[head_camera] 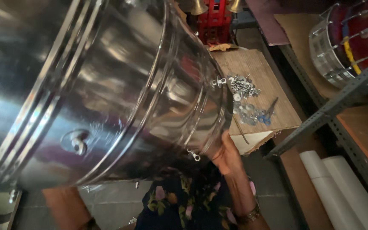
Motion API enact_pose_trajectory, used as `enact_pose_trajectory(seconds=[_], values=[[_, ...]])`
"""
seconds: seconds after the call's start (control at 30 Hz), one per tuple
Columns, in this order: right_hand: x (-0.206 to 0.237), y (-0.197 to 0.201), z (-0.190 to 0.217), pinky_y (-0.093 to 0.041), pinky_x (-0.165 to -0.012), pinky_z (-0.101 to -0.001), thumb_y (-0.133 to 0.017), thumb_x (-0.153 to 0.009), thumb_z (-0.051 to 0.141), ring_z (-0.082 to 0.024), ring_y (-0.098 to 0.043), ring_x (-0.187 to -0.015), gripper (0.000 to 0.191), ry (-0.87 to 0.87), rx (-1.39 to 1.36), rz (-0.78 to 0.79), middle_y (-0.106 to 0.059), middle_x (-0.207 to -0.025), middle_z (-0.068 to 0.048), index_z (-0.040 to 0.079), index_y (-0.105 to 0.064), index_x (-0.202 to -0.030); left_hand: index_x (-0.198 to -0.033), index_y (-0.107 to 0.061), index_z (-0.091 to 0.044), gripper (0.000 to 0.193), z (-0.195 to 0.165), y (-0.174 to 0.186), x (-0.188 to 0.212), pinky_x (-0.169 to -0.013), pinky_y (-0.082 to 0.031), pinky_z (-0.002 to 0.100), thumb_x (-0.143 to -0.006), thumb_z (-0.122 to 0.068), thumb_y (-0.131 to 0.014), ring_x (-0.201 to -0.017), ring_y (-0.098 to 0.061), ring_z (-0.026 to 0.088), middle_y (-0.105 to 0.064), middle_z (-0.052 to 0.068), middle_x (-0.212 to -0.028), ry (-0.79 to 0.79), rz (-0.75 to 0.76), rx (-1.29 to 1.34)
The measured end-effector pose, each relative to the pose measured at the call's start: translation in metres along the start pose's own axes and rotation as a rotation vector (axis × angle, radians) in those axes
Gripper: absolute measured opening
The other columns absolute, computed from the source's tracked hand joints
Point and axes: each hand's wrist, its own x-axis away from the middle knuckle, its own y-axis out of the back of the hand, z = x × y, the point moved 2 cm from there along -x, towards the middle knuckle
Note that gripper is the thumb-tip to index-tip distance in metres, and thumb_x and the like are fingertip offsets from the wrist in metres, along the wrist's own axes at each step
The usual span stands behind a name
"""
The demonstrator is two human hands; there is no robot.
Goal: The person assembles a drum by inserting and tightening tension rods into the drum shell using a wrench. They rotate the drum to access different sections and continue the assembly process.
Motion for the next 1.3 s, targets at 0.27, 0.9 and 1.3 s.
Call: enact_pose_trajectory(seconds=[0.27, 0.9, 1.3], values=[[-0.012, -0.029, -0.003, -0.06, -0.09, -0.0379, -0.042, -0.087, 0.066, -0.019, -0.072, -0.106, 0.069, 0.001, 0.165, -0.263, -0.073, -0.12, -0.003, 0.015, -0.059, -0.131, -0.145, -0.051, -0.013, 0.075, -0.017, 0.006, 0.007, -0.107, -0.053, 0.052, -0.098, -0.072, -0.046, -0.126, -0.059, 0.03, -0.056, 0.011, -0.141, -0.064, -0.003, 0.016], [-0.024, -0.034, -0.011, -0.06, -0.069, -0.0363, -0.057, -0.098, 0.058, -0.018, -0.068, -0.085, 0.058, 0.289, 0.364, -0.384, -0.069, -0.103, -0.006, 0.002, -0.062, -0.114, -0.145, -0.051, -0.014, 0.072, -0.036, 0.089, 0.023, -0.107, -0.052, 0.052, -0.098, -0.068, -0.045, -0.127, -0.059, 0.03, -0.056, 0.01, -0.142, -0.102, -0.14, -0.093], [-0.03, -0.002, -0.024, -0.052, -0.055, -0.0369, -0.059, -0.105, 0.051, -0.019, -0.062, -0.073, 0.048, 0.351, 0.396, -0.319, -0.064, -0.091, -0.007, 0.003, -0.062, -0.108, -0.146, -0.051, -0.015, 0.07, 0.011, 0.128, 0.05, -0.106, -0.052, 0.052, -0.097, -0.065, -0.044, -0.128, -0.059, 0.03, -0.056, 0.01, -0.143, -0.031, -0.217, -0.132]])
